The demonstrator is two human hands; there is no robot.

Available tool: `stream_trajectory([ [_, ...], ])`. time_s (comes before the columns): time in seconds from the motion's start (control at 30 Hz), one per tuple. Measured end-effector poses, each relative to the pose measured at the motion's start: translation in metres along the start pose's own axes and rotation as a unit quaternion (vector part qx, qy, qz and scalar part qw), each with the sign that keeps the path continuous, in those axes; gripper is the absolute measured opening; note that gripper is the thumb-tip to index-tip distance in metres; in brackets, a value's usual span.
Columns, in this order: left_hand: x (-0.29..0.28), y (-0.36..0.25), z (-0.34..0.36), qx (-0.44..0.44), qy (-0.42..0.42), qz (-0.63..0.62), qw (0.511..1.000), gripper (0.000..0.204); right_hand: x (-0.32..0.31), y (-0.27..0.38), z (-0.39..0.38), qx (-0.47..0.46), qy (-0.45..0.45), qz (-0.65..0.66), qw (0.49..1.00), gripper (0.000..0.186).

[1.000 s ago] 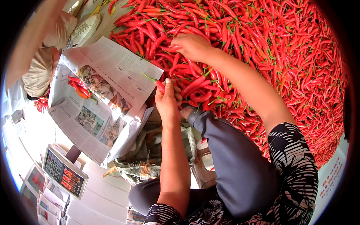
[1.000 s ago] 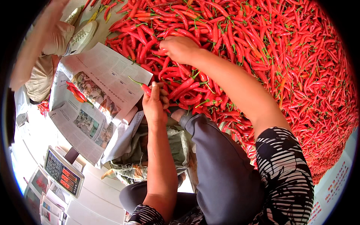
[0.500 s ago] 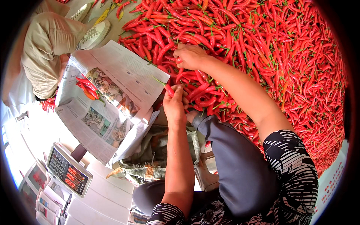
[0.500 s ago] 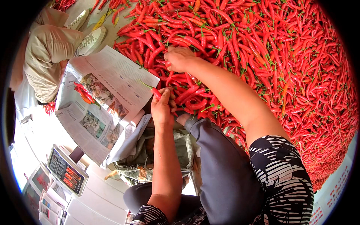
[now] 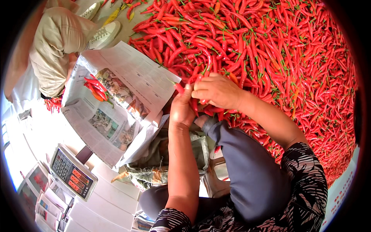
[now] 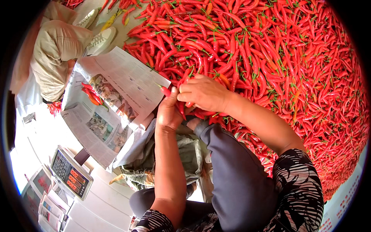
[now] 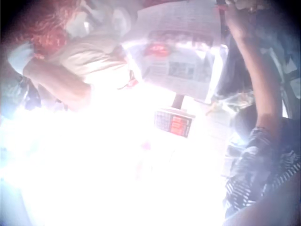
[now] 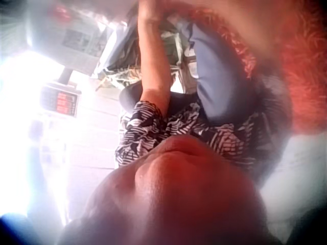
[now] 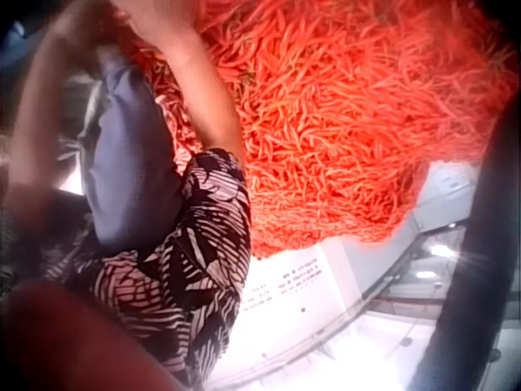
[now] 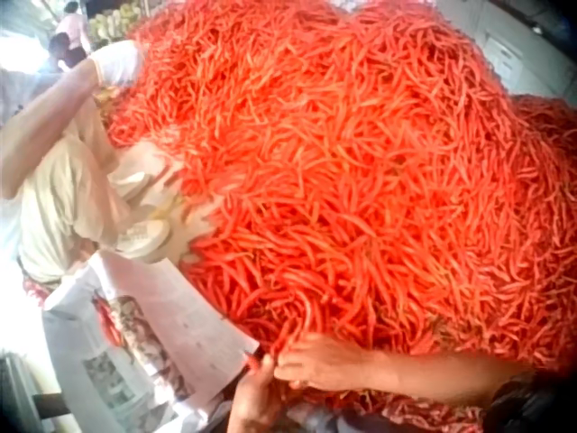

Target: The person sits on the floor amidst a large pile of red chili peppers, picking them up by hand and placing them into a white cardboard box. The person also handles a digital scale and a green sack, occasionally adjusting the peppers in the box.

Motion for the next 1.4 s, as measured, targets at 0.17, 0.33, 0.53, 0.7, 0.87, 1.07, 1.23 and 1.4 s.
stream_trajectory([
  [0.17, -0.012, 0.004, -0.001, 0.030, 0.027, -0.096, 0.995, 0.034, -0.007, -0.012, 0.021, 0.005, 0.127, 0.094, 0.987, 0.038],
  [0.33, -0.027, -0.007, -0.002, 0.063, 0.022, -0.099, 0.993, 0.036, -0.004, -0.075, 0.074, 0.154, 0.004, 0.276, 0.949, 0.037],
  [0.53, -0.007, -0.016, -0.024, 0.071, 0.049, -0.083, 0.993, 0.043, 0.046, -0.135, 0.129, 0.350, -0.095, -0.029, 0.931, 0.027],
  [0.7, -0.003, -0.005, -0.033, 0.079, 0.056, -0.079, 0.992, 0.046, 0.085, -0.150, 0.149, 0.276, -0.124, -0.203, 0.931, 0.035],
  [0.87, -0.021, -0.007, -0.027, 0.068, 0.051, -0.083, 0.993, 0.032, 0.098, -0.139, 0.161, 0.328, -0.068, -0.193, 0.922, 0.026],
  [1.07, -0.024, -0.001, -0.016, 0.066, 0.063, -0.116, 0.989, 0.018, 0.096, -0.190, 0.098, 0.413, -0.009, 0.172, 0.894, 0.038],
  [1.23, -0.034, -0.009, -0.017, 0.096, 0.029, -0.104, 0.990, 0.022, 0.083, -0.153, 0.091, 0.400, -0.110, 0.212, 0.885, 0.033],
  [1.4, -0.023, 0.002, -0.010, 0.080, 0.025, -0.107, 0.991, 0.021, 0.098, -0.153, 0.112, 0.353, -0.063, -0.071, 0.931, 0.033],
])
Point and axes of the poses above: each hand's wrist, its own z-axis towards the middle knuckle, its own x-axis out of the palm, y = z × x, the point moved 5 cm from there along z, towards the middle knuckle, and after that the axes turned 11 degrees about -y, right-handed, at the moved point
